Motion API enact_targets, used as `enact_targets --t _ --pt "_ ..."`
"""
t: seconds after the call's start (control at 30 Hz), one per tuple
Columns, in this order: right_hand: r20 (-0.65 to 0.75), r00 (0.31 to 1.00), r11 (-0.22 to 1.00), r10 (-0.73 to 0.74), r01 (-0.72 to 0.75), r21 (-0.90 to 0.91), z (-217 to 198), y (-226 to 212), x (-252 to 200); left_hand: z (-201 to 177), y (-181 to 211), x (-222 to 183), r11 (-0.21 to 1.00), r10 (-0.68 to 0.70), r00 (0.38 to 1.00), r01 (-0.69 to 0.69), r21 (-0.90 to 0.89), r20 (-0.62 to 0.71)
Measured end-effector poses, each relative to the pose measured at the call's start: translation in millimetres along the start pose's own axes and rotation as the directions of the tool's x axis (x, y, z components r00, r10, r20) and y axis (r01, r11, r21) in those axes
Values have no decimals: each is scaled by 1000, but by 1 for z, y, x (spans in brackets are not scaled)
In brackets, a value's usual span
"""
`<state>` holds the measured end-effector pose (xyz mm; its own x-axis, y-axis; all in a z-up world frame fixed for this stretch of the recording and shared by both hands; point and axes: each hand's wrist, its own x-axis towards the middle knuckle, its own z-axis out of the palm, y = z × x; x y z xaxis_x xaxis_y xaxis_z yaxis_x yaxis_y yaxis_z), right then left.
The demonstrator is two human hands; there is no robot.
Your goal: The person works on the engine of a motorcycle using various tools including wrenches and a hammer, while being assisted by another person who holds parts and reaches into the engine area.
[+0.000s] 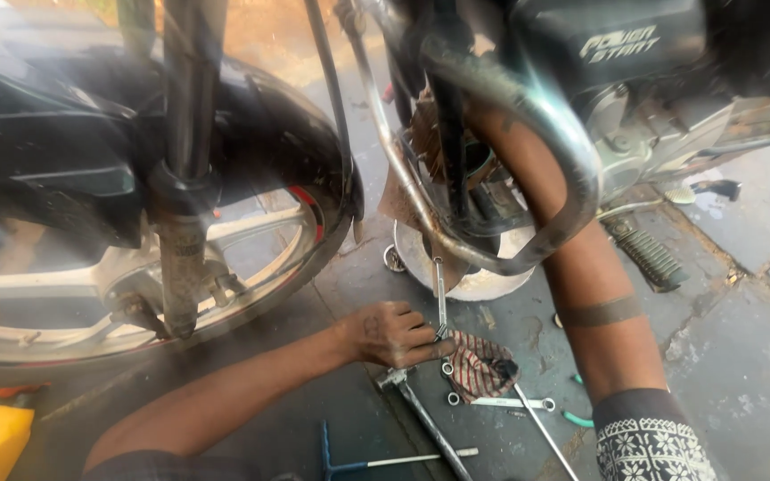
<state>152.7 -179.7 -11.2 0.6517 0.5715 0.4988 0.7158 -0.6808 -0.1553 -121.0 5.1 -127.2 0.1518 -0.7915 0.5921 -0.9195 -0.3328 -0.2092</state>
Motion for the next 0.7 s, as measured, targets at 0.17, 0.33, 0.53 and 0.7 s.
enact_targets --t 0.17,0.33,0.53,0.7 --pt "44 999 1000 15 -15 3 10 11 -11 5 3 2 1000 0 1000 0 -19 13" --pt "-2 1000 1000 21 -21 -9 -1 6 -4 3 8 9 999 37 999 -36 -32 31" --pt "-128 986 992 -108 116 59 -35 -27 9 18 25 5 993 97 992 -92 -73 76" --pt "-170 985 949 -39 90 301 -69 -22 -81 73 63 2 978 124 992 -129 -161 -37"
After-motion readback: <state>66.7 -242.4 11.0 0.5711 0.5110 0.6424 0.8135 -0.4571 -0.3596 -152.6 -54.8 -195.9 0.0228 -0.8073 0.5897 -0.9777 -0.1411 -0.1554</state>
